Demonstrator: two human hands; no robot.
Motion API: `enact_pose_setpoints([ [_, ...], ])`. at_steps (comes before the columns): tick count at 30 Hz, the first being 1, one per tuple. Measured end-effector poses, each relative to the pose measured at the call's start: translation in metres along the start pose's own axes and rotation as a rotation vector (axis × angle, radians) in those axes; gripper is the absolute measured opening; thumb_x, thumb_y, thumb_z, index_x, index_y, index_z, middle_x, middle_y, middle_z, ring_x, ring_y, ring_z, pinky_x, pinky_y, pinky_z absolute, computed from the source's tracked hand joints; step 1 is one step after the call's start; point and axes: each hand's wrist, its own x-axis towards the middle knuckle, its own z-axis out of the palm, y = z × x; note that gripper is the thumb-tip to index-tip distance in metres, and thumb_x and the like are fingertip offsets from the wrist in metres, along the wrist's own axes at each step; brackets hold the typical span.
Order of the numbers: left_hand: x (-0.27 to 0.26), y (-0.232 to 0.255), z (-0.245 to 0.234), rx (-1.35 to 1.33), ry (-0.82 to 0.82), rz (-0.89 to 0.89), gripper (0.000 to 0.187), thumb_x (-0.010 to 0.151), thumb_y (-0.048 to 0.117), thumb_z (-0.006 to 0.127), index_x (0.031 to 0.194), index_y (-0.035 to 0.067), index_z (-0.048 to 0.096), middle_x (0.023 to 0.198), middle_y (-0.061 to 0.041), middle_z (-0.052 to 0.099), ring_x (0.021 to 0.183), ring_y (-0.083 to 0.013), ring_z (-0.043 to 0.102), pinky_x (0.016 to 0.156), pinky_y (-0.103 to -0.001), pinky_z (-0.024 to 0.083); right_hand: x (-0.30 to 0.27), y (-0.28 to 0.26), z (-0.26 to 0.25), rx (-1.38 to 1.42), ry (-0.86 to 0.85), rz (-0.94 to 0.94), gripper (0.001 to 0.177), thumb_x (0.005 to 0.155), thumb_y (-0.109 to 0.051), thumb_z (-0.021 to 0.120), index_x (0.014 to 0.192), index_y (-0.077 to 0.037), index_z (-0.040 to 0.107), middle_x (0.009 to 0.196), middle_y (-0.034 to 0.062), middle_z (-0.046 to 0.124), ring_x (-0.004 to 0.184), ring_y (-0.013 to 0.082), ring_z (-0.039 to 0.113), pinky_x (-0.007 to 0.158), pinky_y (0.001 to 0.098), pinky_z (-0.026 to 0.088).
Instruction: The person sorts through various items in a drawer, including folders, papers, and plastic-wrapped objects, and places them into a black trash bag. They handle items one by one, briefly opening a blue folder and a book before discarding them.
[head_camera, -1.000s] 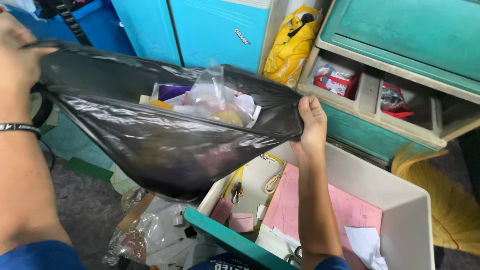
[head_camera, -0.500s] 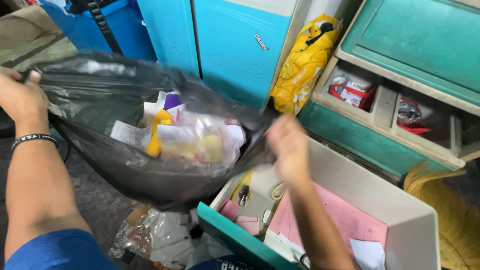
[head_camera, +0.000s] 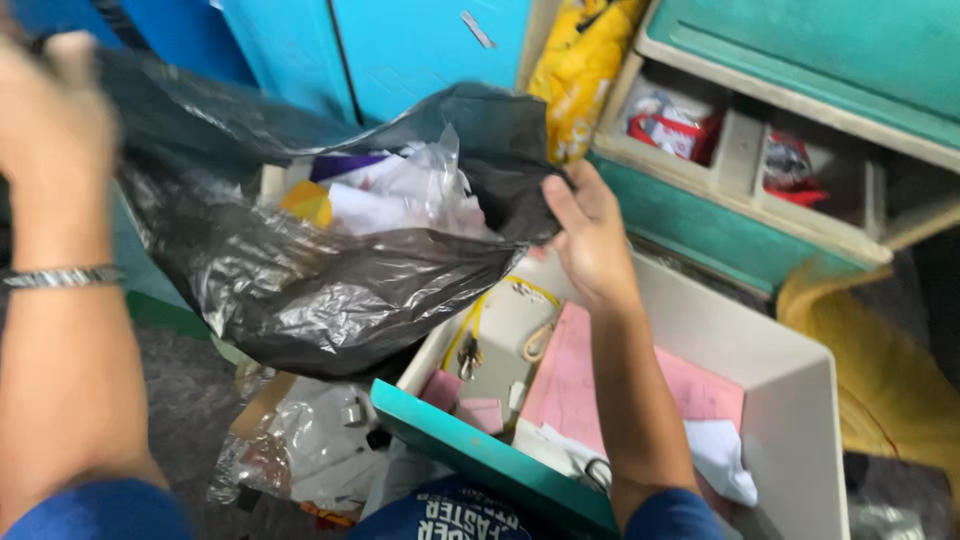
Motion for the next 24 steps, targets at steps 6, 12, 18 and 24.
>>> enact_pose_setpoints([
  [6,-0.094,0.258,-0.103,-0.845,-0.717,0.865,0.039,0.069,0.019,0.075,0.106,0.006,0.069,0.105,-0.016,0.064,0.1,-0.033,0.061,0.085,-0.044,0.052,0.003,0.001,-0.025,-0.199,-0.198,0.131,0.028,0.109,-0.026,0.054,0.122,-0.001,0.052,0.109,0.0081,0.067,0.09,0.0144,0.068,0.076,0.0326,0.06],
  [12,-0.215,0.283,-0.12,-1.211,-1.428,0.716,0.041,0.104,0.037,0.047,0.124,0.007,0.067,0.124,-0.015,0.064,0.126,-0.0331,0.053,0.116,-0.049,0.03,0.013,0.015,-0.114,-1.232,-0.38,0.242,0.029,0.1,-0.026,0.059,0.125,-0.011,0.06,0.107,0.0093,0.066,0.097,0.023,0.068,0.086,0.0384,0.056],
  [18,-0.23,0.273,-0.122,-1.137,-1.688,0.472,0.049,0.103,0.042,0.041,0.135,0.014,0.065,0.147,-0.014,0.052,0.143,-0.0322,0.038,0.115,-0.043,0.032,-0.05,0.118,-0.208,-1.812,-0.889,0.405,0.055,0.073,-0.018,0.081,0.126,-0.019,0.066,0.131,0.0074,0.064,0.128,0.0306,0.053,0.105,0.0444,0.042],
  [24,-0.216,0.274,-0.121,-1.164,-1.621,0.45,0.047,0.103,0.039,0.043,0.13,0.01,0.068,0.146,-0.014,0.054,0.142,-0.032,0.043,0.114,-0.042,0.034,-0.084,0.152,-0.262,-1.94,-0.497,0.699,0.098,0.062,-0.044,0.094,0.14,-0.004,0.051,0.14,0.0137,0.054,0.137,0.0305,0.048,0.115,0.0401,0.039],
])
